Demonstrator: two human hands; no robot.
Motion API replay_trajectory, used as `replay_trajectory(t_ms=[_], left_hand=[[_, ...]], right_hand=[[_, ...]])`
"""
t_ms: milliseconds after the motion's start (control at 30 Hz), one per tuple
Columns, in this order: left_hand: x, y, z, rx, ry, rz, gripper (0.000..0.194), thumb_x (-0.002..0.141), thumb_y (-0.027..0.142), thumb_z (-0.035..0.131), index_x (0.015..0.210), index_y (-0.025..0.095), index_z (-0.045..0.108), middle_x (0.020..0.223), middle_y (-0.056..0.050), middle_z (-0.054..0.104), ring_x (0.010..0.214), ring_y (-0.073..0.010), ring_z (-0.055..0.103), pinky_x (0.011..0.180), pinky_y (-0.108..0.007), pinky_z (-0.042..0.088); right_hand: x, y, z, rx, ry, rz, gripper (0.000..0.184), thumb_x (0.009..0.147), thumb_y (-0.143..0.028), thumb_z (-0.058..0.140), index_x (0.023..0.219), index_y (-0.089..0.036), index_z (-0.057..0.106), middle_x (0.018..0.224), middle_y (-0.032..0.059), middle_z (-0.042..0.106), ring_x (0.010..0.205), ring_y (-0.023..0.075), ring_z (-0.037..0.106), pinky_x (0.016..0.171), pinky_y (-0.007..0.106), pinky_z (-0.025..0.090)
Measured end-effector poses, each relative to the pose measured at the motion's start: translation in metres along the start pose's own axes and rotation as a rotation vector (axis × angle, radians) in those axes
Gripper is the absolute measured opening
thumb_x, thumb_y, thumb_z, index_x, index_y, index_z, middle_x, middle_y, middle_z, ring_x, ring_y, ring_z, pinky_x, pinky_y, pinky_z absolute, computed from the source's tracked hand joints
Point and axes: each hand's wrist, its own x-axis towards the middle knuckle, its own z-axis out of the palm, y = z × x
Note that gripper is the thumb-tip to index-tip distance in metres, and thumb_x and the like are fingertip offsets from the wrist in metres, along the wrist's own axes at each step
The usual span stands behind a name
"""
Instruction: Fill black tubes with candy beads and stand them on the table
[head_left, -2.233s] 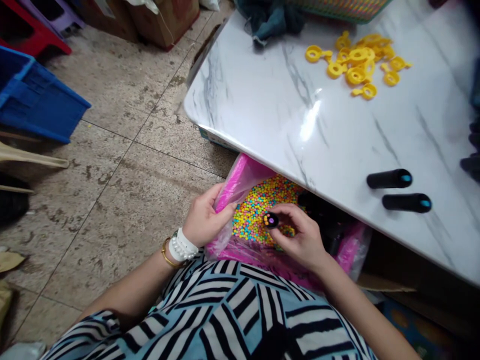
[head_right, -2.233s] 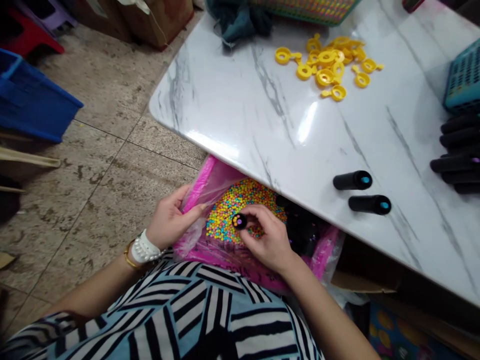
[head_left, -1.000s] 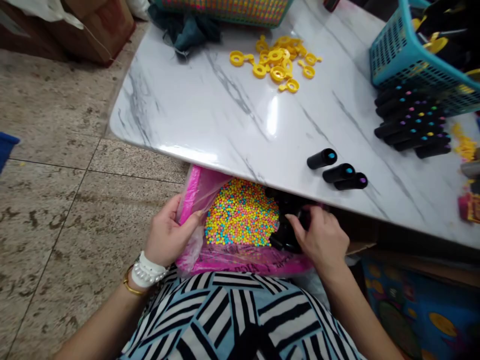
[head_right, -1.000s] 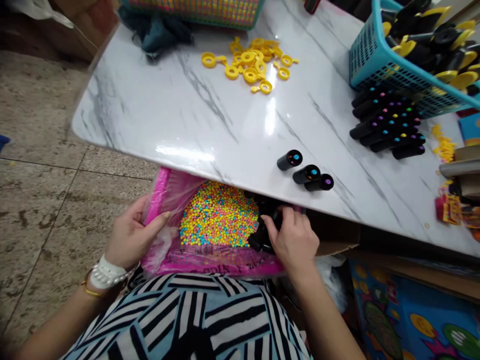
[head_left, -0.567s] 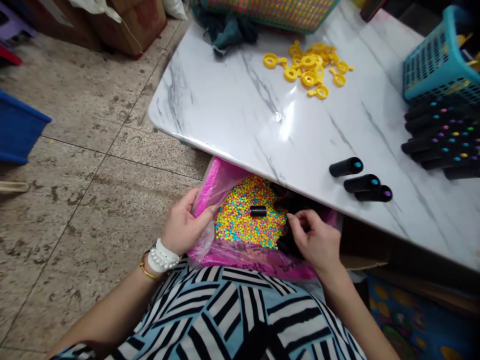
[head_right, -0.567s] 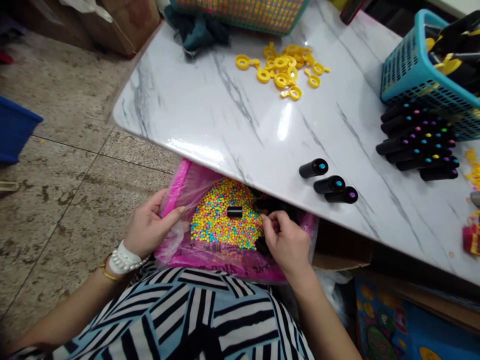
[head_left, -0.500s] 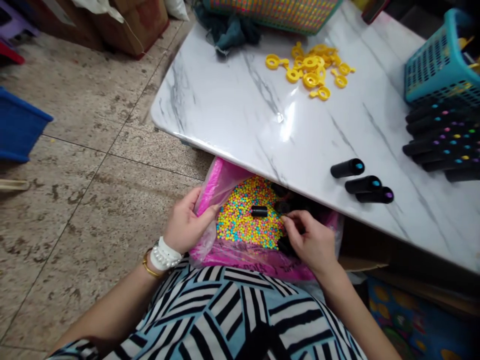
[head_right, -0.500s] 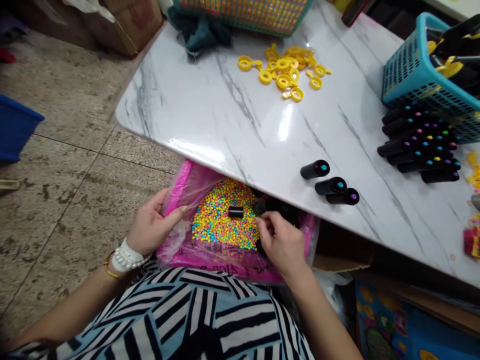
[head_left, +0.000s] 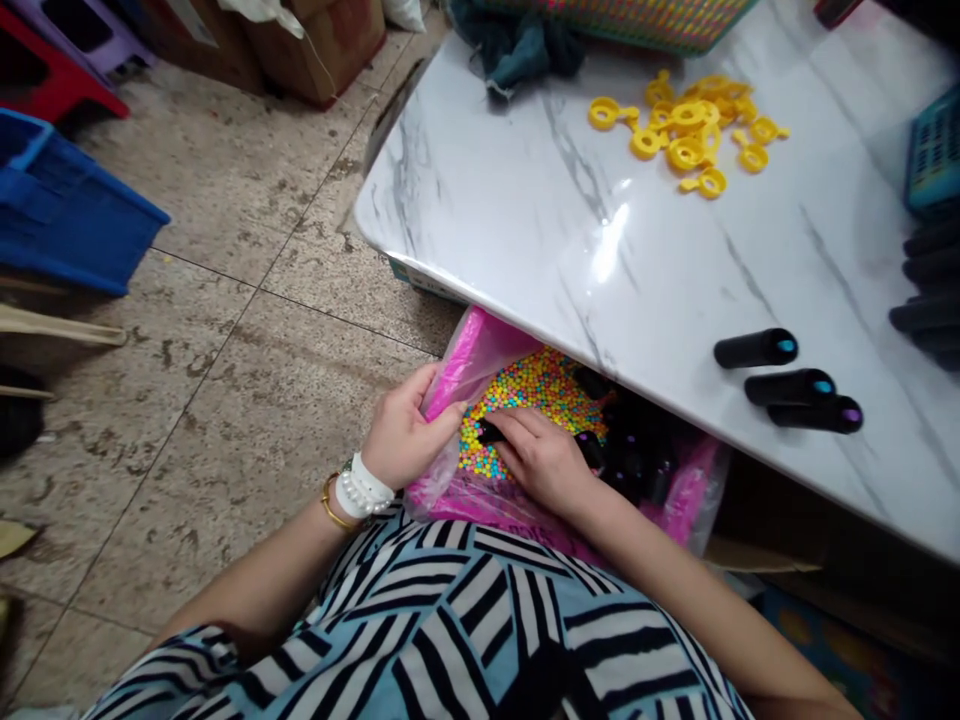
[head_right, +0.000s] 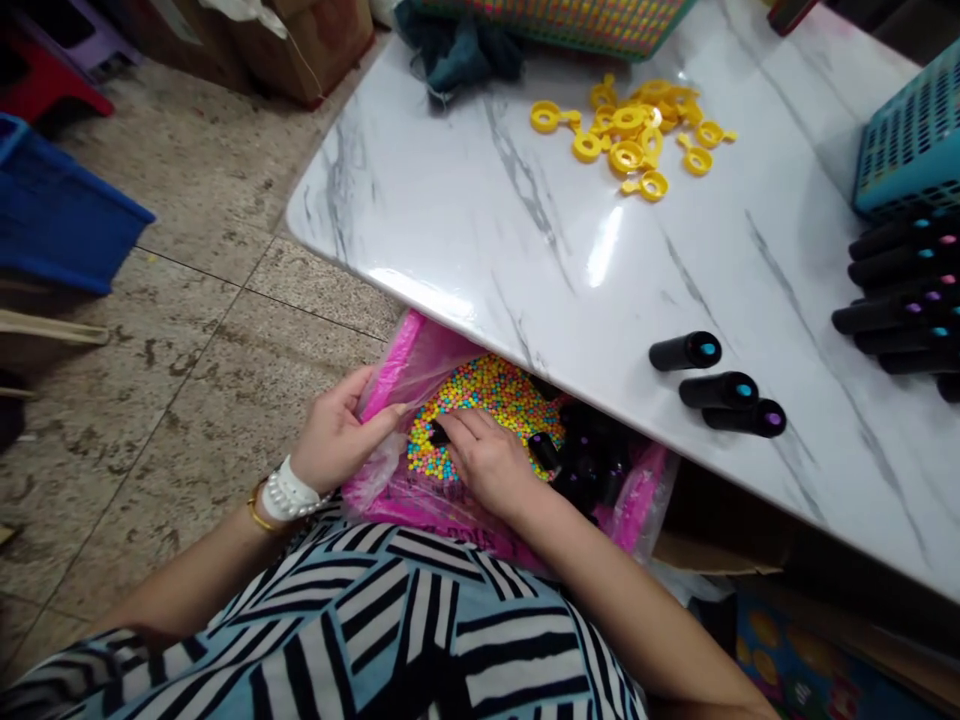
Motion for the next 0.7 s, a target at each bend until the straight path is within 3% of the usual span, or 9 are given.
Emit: replay_trajectory(t_ms=[67,167,267,567,700], left_hand=[[0.0,-0.001,0.0,-0.015,-0.006,-0.01,0.034,0.085,0.03,0.064,0.117,0.019,0.064,0.1,-0.002,0.072,0.08,-0.0185,0.065,0.078,-0.03,0.052],[0.002,0.0,-0.001,-0.026,-0.019,-0.006,0.033,0.084,0.03,0.064,0.116,0.019,0.064,0.098,-0.002,0.072,0.079,-0.0182,0.064,0.077,-0.029,0.052],[0.004,0.002,-0.002,-0.018,-0.02,-0.017,0.033,0.083,0.031,0.066,0.113,0.018,0.065,0.092,-0.001,0.071,0.077,-0.0177,0.063,0.074,-0.028,0.051],[0.006,0.003,-0.002,-0.067,-0.027,-0.102,0.041,0.08,0.04,0.071,0.114,0.019,0.063,0.1,-0.004,0.073,0.087,-0.023,0.068,0.079,-0.033,0.056],[0.008,0.006,-0.001,-0.065,-0.031,-0.115,0.043,0.079,0.041,0.073,0.114,0.019,0.063,0.098,-0.004,0.074,0.084,-0.0226,0.068,0.076,-0.032,0.057]], right_hand=[[0.0,-0.004,-0.001,0.217,0.026,0.036,0.03,0.091,-0.017,0.06,0.12,-0.021,0.066,0.108,0.0092,0.072,0.096,0.0204,0.068,0.086,0.034,0.057],[-0.004,-0.006,-0.007,0.532,0.042,0.2,0.03,0.086,-0.023,0.068,0.116,-0.023,0.067,0.097,0.0035,0.071,0.074,0.0131,0.067,0.069,0.026,0.057],[-0.013,-0.004,-0.015,0.643,0.106,0.309,0.028,0.084,-0.024,0.069,0.113,-0.022,0.067,0.102,0.0044,0.068,0.069,0.0103,0.065,0.064,0.023,0.055],[-0.062,-0.004,-0.063,0.345,0.432,0.377,0.029,0.084,-0.016,0.069,0.112,-0.024,0.065,0.108,0.0065,0.068,0.098,0.0181,0.067,0.082,0.031,0.058],[-0.067,0.003,-0.061,0.13,0.359,0.324,0.028,0.088,-0.015,0.06,0.114,-0.024,0.064,0.107,0.0065,0.068,0.087,0.0162,0.068,0.076,0.03,0.059]])
